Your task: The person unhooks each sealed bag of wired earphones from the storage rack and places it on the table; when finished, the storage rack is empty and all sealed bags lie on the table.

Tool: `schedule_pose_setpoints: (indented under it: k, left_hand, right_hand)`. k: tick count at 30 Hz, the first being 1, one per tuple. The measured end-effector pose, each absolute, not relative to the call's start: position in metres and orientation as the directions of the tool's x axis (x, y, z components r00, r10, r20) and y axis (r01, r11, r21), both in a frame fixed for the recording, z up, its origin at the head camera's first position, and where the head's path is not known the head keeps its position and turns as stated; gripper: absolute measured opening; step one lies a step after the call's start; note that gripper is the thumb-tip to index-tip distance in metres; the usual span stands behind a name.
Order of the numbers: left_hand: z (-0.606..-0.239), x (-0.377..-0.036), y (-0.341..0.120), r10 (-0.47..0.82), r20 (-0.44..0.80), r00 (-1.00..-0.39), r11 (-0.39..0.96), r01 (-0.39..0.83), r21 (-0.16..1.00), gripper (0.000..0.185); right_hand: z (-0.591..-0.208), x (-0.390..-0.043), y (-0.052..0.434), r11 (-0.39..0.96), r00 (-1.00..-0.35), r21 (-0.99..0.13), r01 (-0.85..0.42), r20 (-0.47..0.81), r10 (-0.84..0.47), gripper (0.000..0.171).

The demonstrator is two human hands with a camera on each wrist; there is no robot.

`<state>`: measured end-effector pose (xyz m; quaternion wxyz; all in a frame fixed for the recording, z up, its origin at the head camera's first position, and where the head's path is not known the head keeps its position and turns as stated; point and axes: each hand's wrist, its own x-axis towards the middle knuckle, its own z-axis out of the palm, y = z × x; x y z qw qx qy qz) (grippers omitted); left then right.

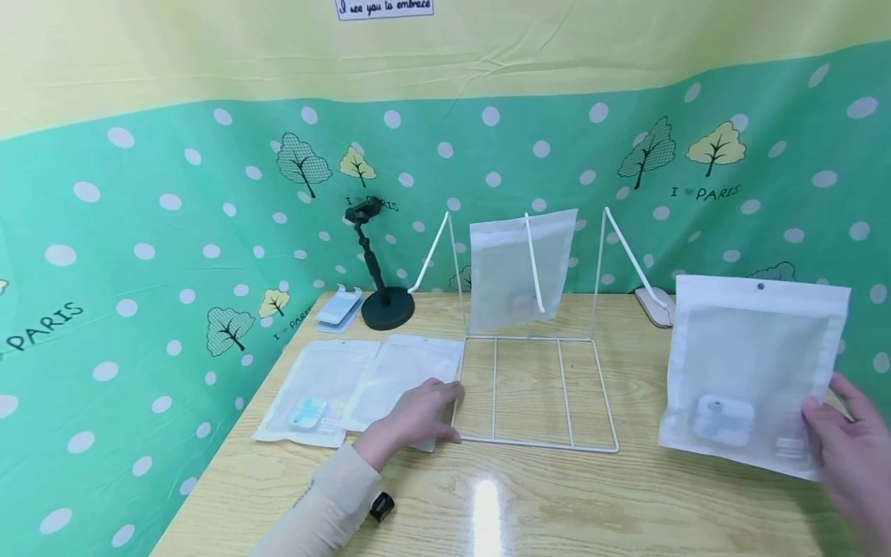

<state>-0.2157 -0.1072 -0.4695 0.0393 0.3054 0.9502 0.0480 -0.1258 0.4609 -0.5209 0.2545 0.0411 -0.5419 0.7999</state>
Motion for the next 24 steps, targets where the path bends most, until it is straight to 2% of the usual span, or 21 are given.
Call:
schedule_pose_setpoints:
  k: [4, 6, 12, 16, 19, 21, 24]
  left_hand:
    - [-0.469, -0.215, -0.107, 0.583, -0.038, -0.811, 0.809, 0.576, 0.115, 0.074]
    - [-0.469, -0.214, -0.107, 0.583, -0.035, -0.812, 0.809, 0.576, 0.114, 0.074]
    - [-0.469, -0.214, -0.107, 0.581, -0.032, -0.813, 0.81, 0.575, 0.114, 0.074]
    - [-0.469, -0.213, -0.107, 0.581, -0.029, -0.813, 0.81, 0.575, 0.115, 0.074]
    - [-0.47, -0.214, -0.107, 0.582, -0.03, -0.812, 0.809, 0.576, 0.113, 0.073]
    - [-0.471, -0.214, -0.107, 0.582, -0.03, -0.813, 0.81, 0.576, 0.111, 0.073]
    - [-0.471, -0.214, -0.107, 0.581, -0.026, -0.813, 0.811, 0.576, 0.107, 0.072]
  right_hand:
    - [-0.497, -0.116, 0.428, -0.191, -0.926, -0.932, -0.307, 0.247, 0.286, 0.049]
    - [-0.488, -0.114, 0.415, -0.127, -0.929, -0.959, -0.252, 0.204, 0.308, 0.049]
    - [-0.499, -0.126, 0.418, 0.101, -0.93, -0.995, -0.024, 0.059, 0.363, 0.052]
    - [-0.506, -0.134, 0.42, 0.315, -0.913, -0.931, 0.185, -0.043, 0.407, 0.059]
    - [-0.508, -0.139, 0.418, 0.422, -0.896, -0.852, 0.308, -0.111, 0.43, 0.062]
    - [-0.506, -0.143, 0.414, 0.48, -0.899, -0.808, 0.342, -0.131, 0.419, 0.064]
    - [-0.502, -0.147, 0.409, 0.533, -0.919, -0.781, 0.326, -0.129, 0.373, 0.068]
